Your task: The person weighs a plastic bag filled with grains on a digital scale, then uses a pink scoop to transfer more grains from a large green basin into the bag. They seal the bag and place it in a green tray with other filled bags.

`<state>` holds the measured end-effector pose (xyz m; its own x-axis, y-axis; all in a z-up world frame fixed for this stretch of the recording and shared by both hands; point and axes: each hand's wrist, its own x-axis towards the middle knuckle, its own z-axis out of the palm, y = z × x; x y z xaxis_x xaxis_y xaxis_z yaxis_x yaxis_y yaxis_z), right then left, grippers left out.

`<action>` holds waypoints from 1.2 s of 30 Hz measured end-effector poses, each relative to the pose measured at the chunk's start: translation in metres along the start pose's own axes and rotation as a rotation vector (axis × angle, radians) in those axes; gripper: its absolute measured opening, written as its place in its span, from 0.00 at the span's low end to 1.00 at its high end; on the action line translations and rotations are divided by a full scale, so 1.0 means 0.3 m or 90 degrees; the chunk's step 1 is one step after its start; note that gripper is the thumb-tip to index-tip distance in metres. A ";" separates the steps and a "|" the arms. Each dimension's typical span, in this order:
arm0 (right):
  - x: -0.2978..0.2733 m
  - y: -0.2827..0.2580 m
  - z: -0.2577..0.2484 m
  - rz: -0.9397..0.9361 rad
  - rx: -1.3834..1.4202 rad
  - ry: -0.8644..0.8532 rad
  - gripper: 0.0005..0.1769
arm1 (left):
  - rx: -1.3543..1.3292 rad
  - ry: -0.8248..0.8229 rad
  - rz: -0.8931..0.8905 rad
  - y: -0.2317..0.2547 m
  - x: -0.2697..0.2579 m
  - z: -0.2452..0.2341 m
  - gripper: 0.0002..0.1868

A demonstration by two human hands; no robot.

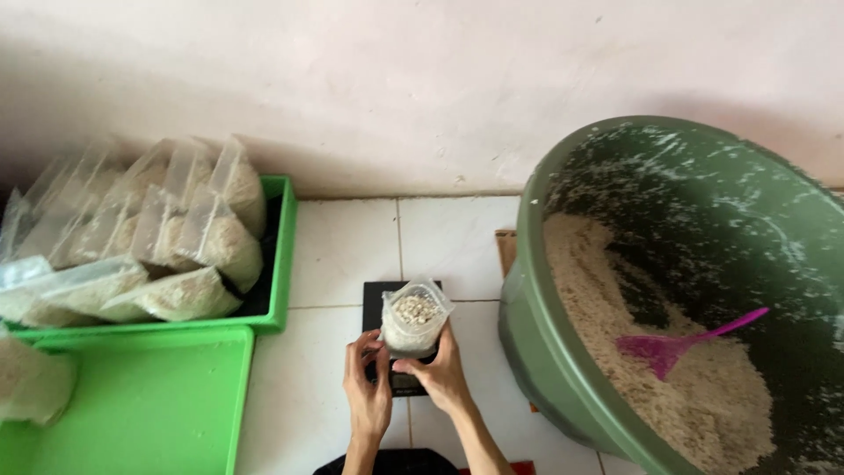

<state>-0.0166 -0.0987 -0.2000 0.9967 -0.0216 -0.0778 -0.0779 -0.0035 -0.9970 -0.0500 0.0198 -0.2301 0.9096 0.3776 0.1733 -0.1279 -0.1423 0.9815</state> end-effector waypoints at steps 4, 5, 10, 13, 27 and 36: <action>0.005 -0.012 -0.016 0.000 -0.021 0.012 0.45 | -0.009 0.009 0.014 -0.013 0.001 0.008 0.14; 0.007 0.000 -0.023 -0.028 -0.083 0.002 0.39 | -0.005 0.018 -0.004 -0.013 -0.001 0.008 0.14; 0.006 -0.011 -0.038 -0.047 -0.156 0.012 0.34 | -0.002 0.048 -0.041 -0.026 -0.002 0.000 0.16; 0.000 -0.021 -0.044 -0.057 -0.191 0.002 0.34 | -0.046 0.084 -0.058 -0.021 -0.004 -0.006 0.15; 0.009 -0.018 -0.034 0.063 -0.061 -0.029 0.43 | -0.020 0.066 -0.101 -0.029 -0.011 -0.030 0.18; -0.004 -0.057 -0.026 0.042 -0.114 -0.015 0.36 | -0.012 0.059 -0.134 -0.040 -0.009 -0.028 0.18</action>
<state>-0.0166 -0.1064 -0.1828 0.9894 -0.0046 -0.1451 -0.1435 -0.1804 -0.9731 -0.0543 0.0281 -0.2418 0.8771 0.4794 -0.0293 0.0521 -0.0342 0.9981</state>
